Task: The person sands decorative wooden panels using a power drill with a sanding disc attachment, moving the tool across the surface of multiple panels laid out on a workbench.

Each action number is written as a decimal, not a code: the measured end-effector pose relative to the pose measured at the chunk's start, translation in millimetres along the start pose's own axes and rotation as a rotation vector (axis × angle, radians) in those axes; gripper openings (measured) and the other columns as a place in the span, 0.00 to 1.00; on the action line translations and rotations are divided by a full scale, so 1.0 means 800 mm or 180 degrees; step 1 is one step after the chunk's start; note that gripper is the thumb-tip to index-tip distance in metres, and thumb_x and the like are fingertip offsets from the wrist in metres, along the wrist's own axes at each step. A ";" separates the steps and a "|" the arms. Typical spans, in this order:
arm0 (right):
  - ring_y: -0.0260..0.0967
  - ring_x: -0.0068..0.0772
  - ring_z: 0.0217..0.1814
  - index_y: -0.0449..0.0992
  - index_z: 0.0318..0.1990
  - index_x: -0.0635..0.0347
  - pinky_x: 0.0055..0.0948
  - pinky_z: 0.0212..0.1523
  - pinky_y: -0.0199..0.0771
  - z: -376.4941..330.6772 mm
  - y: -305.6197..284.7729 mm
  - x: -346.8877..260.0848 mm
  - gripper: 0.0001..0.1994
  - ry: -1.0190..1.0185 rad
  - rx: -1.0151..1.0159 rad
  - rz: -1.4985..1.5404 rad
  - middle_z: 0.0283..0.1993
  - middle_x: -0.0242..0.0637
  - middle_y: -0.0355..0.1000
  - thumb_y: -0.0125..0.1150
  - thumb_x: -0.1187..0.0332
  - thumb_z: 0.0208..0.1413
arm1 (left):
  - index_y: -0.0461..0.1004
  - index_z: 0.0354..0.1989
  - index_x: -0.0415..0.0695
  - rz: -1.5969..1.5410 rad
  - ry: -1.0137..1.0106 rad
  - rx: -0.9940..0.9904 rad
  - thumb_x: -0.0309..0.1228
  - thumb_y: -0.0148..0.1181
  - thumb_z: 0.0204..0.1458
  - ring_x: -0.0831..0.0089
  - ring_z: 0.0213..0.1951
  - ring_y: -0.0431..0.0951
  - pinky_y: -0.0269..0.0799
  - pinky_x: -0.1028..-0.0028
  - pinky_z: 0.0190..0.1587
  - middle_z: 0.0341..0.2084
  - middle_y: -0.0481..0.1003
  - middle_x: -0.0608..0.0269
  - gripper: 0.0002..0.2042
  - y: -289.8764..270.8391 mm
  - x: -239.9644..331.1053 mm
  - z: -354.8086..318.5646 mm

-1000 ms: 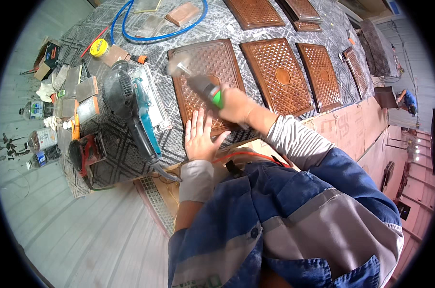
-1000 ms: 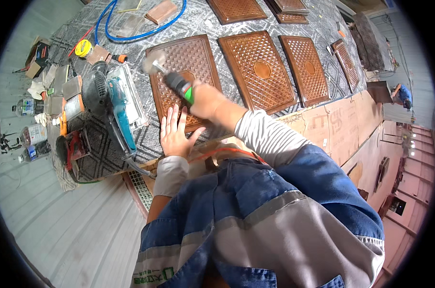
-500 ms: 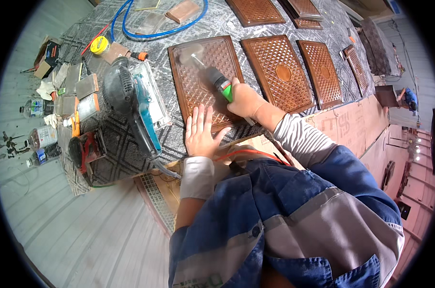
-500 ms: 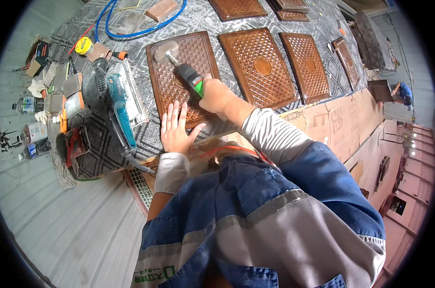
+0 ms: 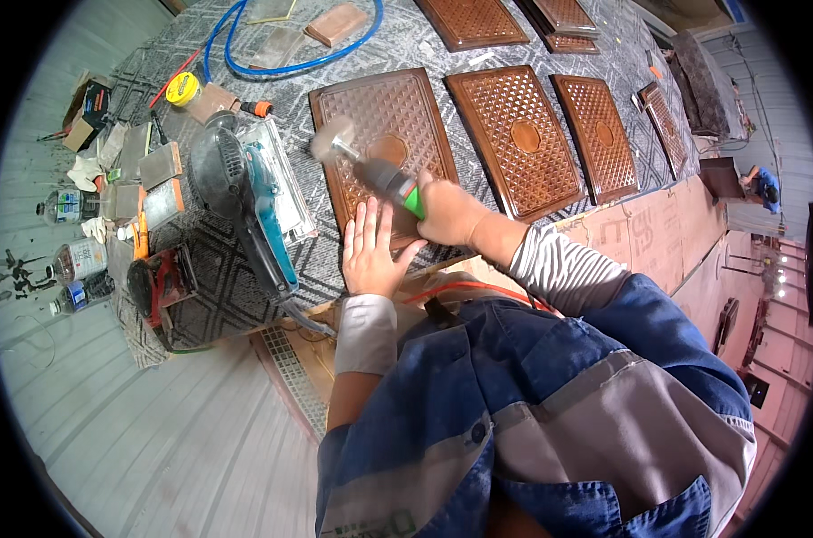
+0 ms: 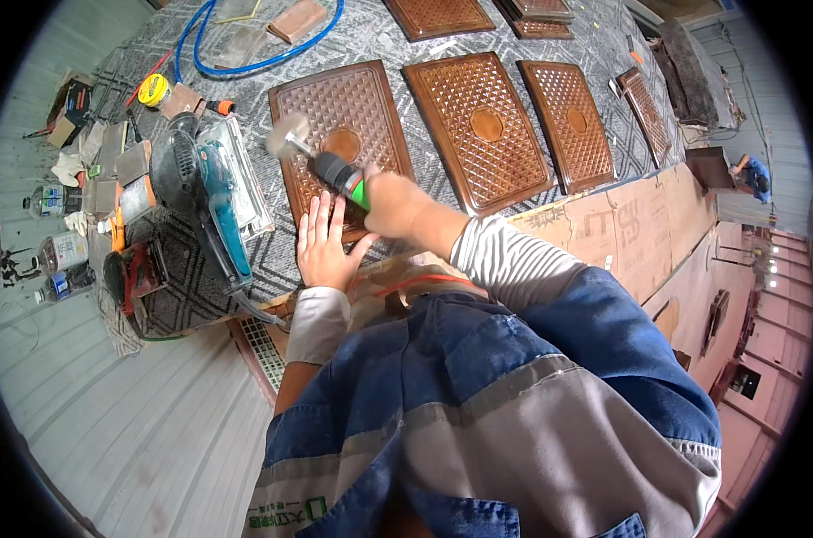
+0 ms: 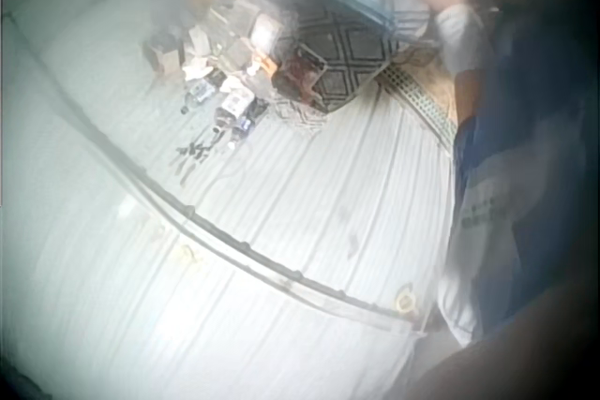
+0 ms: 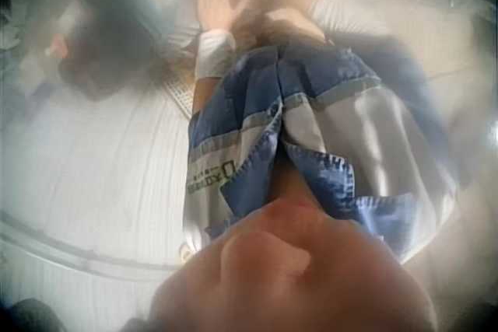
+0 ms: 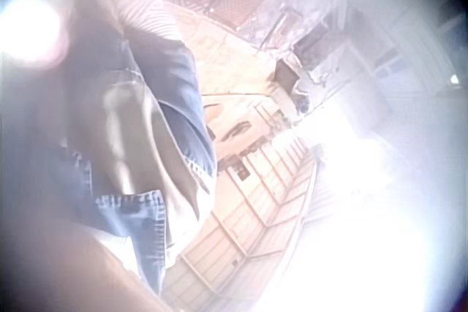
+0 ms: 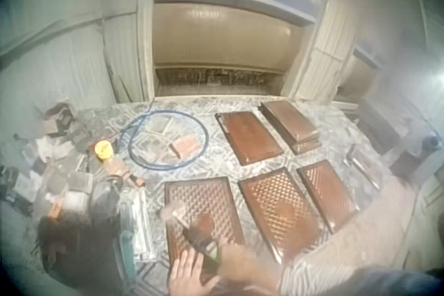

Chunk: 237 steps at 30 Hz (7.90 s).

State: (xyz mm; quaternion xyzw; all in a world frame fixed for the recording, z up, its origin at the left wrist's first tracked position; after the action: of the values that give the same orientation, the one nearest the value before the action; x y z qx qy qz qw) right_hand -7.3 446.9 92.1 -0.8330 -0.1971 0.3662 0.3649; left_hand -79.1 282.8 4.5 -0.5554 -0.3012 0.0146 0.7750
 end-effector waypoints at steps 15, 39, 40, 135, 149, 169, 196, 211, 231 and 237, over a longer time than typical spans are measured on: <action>0.76 0.64 0.45 0.64 0.50 0.77 0.45 0.47 0.79 0.037 -0.061 0.049 0.26 0.0856 0.0363 0.0375 0.40 0.68 0.75 0.62 0.73 0.43 | 0.63 0.69 0.51 0.0071 -0.0036 -0.0081 0.61 0.61 0.51 0.62 0.71 0.57 0.50 0.59 0.72 0.70 0.61 0.59 0.41 -0.002 0.007 0.003; 0.76 0.66 0.42 0.62 0.48 0.76 0.49 0.44 0.78 -0.043 0.012 0.013 0.24 0.0021 -0.0143 0.0061 0.34 0.67 0.75 0.62 0.75 0.43 | 0.76 0.55 0.43 -0.0389 -0.0022 0.0544 0.38 0.67 0.54 0.56 0.59 0.72 0.68 0.60 0.61 0.55 0.74 0.55 0.22 -0.003 -0.013 -0.041; 0.76 0.66 0.42 0.62 0.48 0.77 0.49 0.44 0.77 -0.054 0.017 0.003 0.24 -0.0059 -0.0314 -0.0004 0.34 0.67 0.75 0.62 0.75 0.43 | 0.76 0.55 0.43 -0.0398 -0.0015 0.0577 0.38 0.67 0.54 0.55 0.59 0.72 0.68 0.59 0.61 0.55 0.74 0.54 0.21 -0.002 -0.014 -0.039; 0.75 0.66 0.41 0.62 0.47 0.71 0.52 0.41 0.76 -0.162 0.094 -0.008 0.23 0.0361 -0.0212 0.0152 0.33 0.64 0.75 0.64 0.74 0.44 | 0.64 0.36 0.33 -0.2688 -0.1726 0.1334 0.19 0.76 0.41 0.67 0.42 0.75 0.84 0.69 0.49 0.44 0.62 0.58 0.22 -0.015 -0.038 -0.061; 0.76 0.63 0.45 0.64 0.50 0.74 0.49 0.45 0.77 -0.161 0.073 0.009 0.21 0.0854 0.0194 0.0179 0.38 0.61 0.76 0.58 0.74 0.48 | 0.63 0.39 0.32 -0.2523 -0.1644 0.1181 0.19 0.74 0.43 0.61 0.44 0.78 0.84 0.68 0.49 0.46 0.60 0.55 0.22 -0.015 -0.039 -0.063; 0.75 0.66 0.38 0.61 0.47 0.76 0.52 0.41 0.76 -0.108 0.063 0.019 0.24 0.0703 0.0425 0.0180 0.31 0.63 0.75 0.61 0.73 0.43 | 0.64 0.39 0.33 -0.2593 -0.1522 0.1167 0.20 0.74 0.44 0.61 0.42 0.78 0.83 0.69 0.49 0.45 0.61 0.56 0.21 -0.009 -0.046 -0.063; 0.76 0.61 0.47 0.63 0.51 0.72 0.48 0.48 0.76 -0.170 0.065 0.006 0.29 0.0686 -0.0133 0.0247 0.41 0.61 0.77 0.69 0.61 0.50 | 0.69 0.37 0.38 -0.2453 -0.1177 0.1207 0.19 0.73 0.45 0.67 0.39 0.74 0.83 0.69 0.43 0.45 0.62 0.57 0.16 -0.008 -0.049 -0.067; 0.75 0.66 0.42 0.62 0.49 0.71 0.51 0.43 0.76 -0.197 0.080 0.010 0.24 0.0694 0.0001 0.0360 0.35 0.63 0.75 0.66 0.71 0.46 | 0.72 0.40 0.36 -0.2444 -0.1163 0.1178 0.17 0.71 0.46 0.67 0.43 0.75 0.83 0.69 0.46 0.47 0.63 0.57 0.15 -0.010 -0.043 -0.067; 0.74 0.69 0.41 0.64 0.43 0.71 0.54 0.43 0.74 -0.185 0.104 0.036 0.20 0.0652 0.0444 0.0641 0.34 0.66 0.74 0.65 0.73 0.45 | 0.79 0.43 0.35 -0.1763 -0.1051 0.1235 0.26 0.62 0.58 0.62 0.46 0.76 0.74 0.67 0.49 0.43 0.76 0.55 0.08 0.000 -0.054 -0.069; 0.76 0.65 0.42 0.65 0.47 0.71 0.51 0.44 0.76 -0.171 0.078 0.045 0.20 0.0788 0.0406 0.0392 0.37 0.62 0.76 0.58 0.75 0.45 | 0.75 0.45 0.30 -0.2283 -0.1166 0.1103 0.22 0.60 0.60 0.70 0.44 0.77 0.80 0.73 0.49 0.49 0.68 0.56 0.08 -0.003 -0.049 -0.068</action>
State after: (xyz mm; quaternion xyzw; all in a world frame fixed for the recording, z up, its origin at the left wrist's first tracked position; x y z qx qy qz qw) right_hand 123.0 364.2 91.7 -0.8574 -0.0755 0.2942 0.4154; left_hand -85.7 221.7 -22.5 -0.2658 -0.6006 -0.1068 0.7465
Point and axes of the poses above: each hand's wrist, its own z-axis towards the middle knuckle, its own y-axis out of the palm, x = y × z, the point moved 1 cm from there along z, towards the middle knuckle
